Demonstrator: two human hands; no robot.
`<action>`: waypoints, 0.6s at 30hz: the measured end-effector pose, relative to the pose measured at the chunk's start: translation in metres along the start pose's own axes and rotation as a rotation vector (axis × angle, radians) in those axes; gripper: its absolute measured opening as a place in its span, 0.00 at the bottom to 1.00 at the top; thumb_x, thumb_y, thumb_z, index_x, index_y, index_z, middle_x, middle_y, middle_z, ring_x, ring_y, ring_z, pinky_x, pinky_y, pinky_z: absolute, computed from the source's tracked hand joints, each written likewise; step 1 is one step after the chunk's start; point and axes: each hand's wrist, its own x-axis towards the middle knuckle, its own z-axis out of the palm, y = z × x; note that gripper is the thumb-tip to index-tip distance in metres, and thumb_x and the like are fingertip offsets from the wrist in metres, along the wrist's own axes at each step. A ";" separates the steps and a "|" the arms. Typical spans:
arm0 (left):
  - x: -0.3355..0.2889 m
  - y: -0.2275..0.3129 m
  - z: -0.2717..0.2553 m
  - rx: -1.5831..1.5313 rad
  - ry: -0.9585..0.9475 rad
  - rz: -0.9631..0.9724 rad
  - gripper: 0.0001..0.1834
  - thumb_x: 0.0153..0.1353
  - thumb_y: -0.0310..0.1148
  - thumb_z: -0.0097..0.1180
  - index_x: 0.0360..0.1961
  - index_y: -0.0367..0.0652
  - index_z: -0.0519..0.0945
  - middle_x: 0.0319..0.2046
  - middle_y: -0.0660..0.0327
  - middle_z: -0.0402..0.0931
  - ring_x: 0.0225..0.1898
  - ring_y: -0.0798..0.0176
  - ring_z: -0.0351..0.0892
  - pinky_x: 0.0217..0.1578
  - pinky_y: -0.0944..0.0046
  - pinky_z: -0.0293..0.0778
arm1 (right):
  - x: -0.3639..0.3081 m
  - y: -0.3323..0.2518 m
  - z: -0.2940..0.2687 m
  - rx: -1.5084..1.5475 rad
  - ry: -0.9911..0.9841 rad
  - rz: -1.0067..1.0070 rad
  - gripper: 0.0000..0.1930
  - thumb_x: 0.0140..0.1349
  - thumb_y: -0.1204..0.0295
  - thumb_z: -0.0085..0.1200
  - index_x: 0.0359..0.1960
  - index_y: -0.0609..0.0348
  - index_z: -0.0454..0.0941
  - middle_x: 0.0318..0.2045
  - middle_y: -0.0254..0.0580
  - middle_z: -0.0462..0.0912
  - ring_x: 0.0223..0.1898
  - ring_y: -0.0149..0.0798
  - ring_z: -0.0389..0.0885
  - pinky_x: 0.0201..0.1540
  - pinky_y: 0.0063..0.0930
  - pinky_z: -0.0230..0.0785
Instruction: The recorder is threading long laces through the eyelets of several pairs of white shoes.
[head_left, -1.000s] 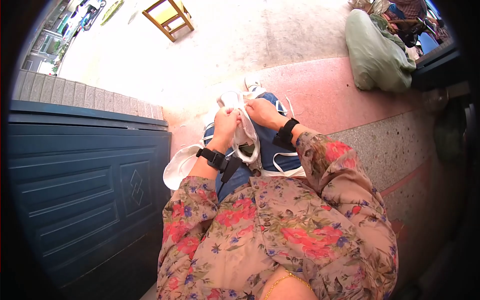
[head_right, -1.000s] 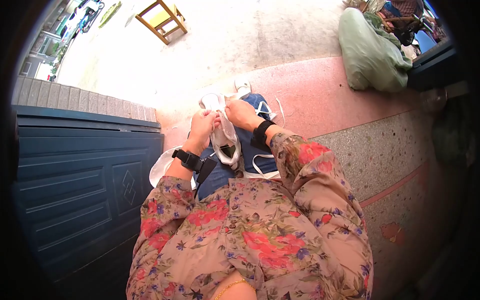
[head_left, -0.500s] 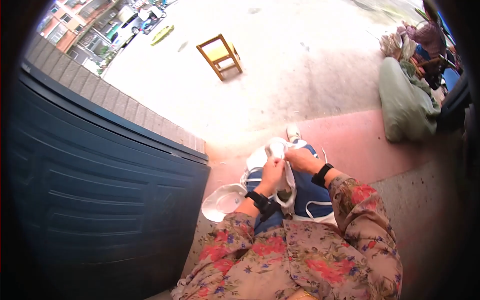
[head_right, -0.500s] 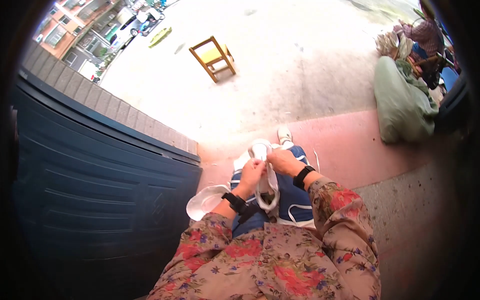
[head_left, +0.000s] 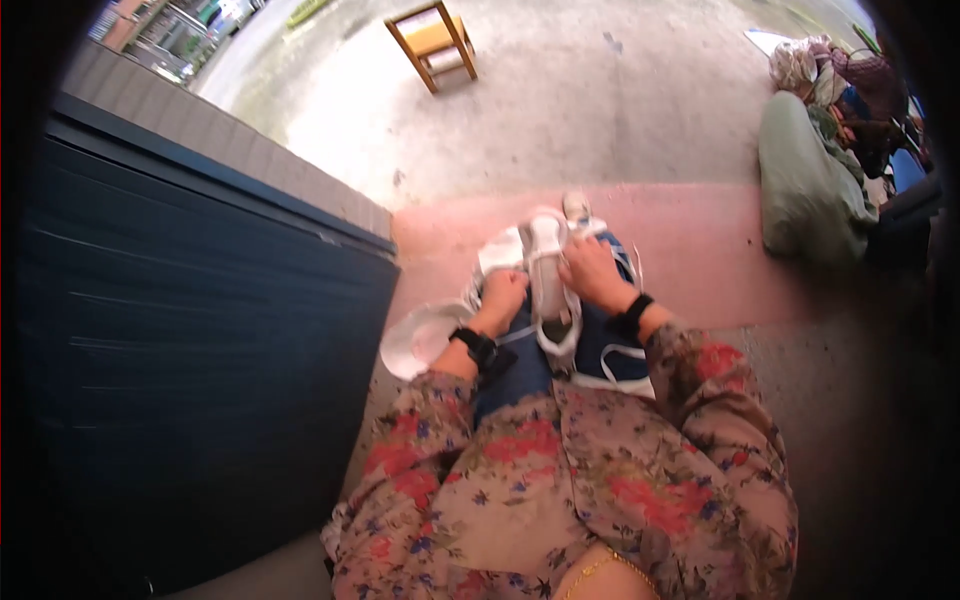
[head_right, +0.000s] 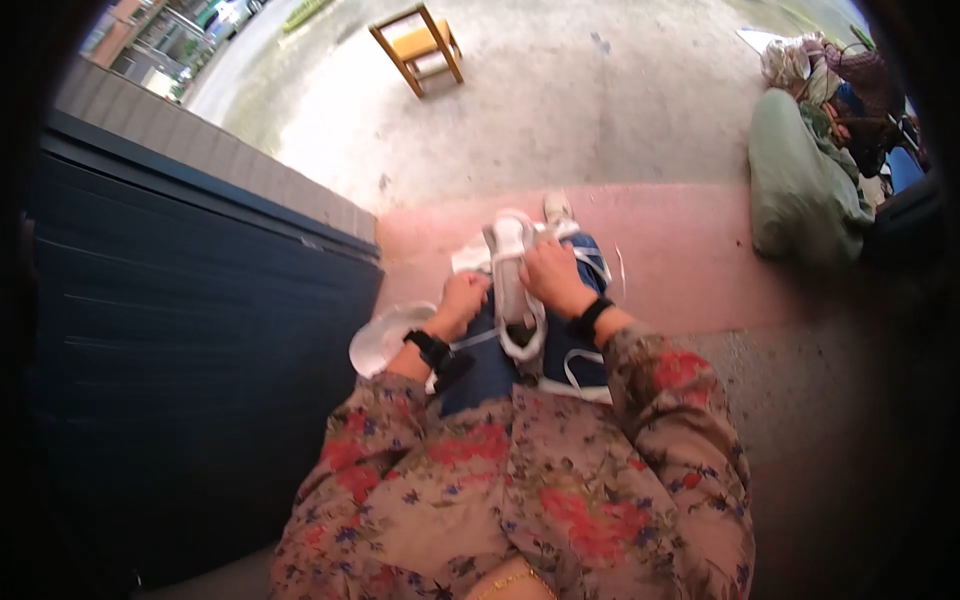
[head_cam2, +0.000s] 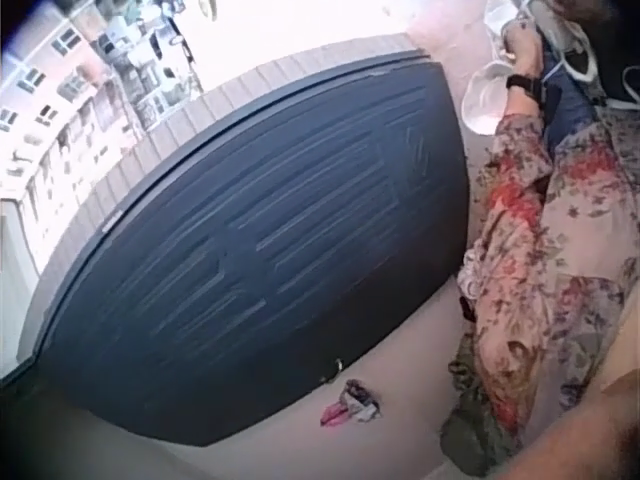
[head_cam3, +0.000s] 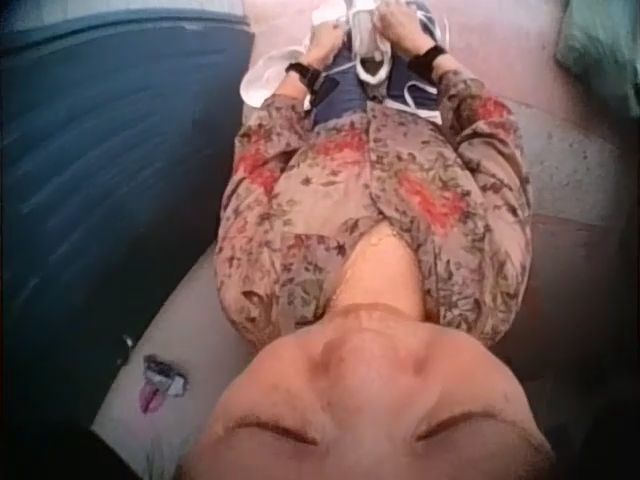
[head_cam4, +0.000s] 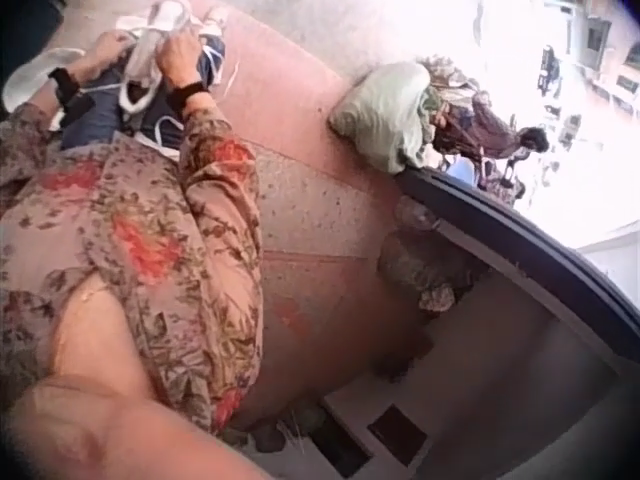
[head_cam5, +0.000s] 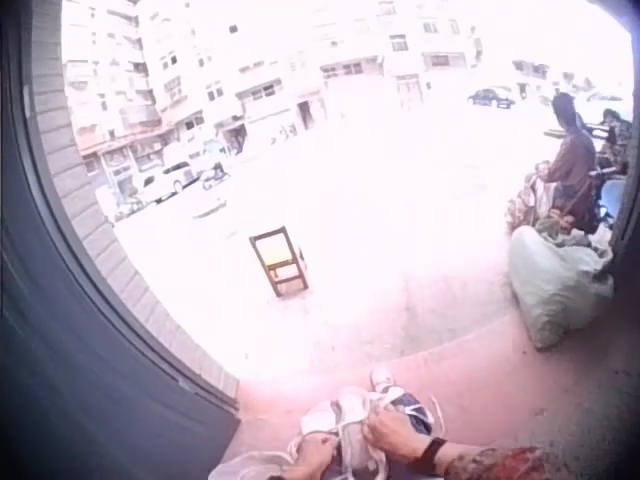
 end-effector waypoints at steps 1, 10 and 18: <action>0.001 0.002 0.005 -0.008 0.020 0.005 0.09 0.56 0.33 0.48 0.24 0.42 0.75 0.15 0.67 0.69 0.11 0.76 0.62 0.09 0.74 0.55 | 0.000 0.004 0.003 0.042 0.012 -0.006 0.10 0.50 0.66 0.48 0.30 0.60 0.74 0.30 0.48 0.75 0.37 0.49 0.71 0.36 0.44 0.60; 0.011 0.021 0.012 0.592 0.230 0.420 0.11 0.54 0.32 0.45 0.27 0.35 0.76 0.29 0.45 0.76 0.34 0.43 0.73 0.37 0.52 0.69 | -0.005 0.014 0.017 0.332 0.173 -0.123 0.08 0.51 0.74 0.46 0.32 0.63 0.74 0.28 0.52 0.74 0.35 0.51 0.71 0.40 0.39 0.63; 0.020 0.023 0.010 0.755 0.308 0.597 0.10 0.53 0.30 0.45 0.24 0.35 0.75 0.25 0.46 0.75 0.32 0.44 0.73 0.37 0.51 0.66 | -0.005 0.005 0.012 0.414 0.235 -0.028 0.08 0.52 0.73 0.45 0.30 0.64 0.75 0.29 0.53 0.74 0.34 0.52 0.71 0.39 0.39 0.64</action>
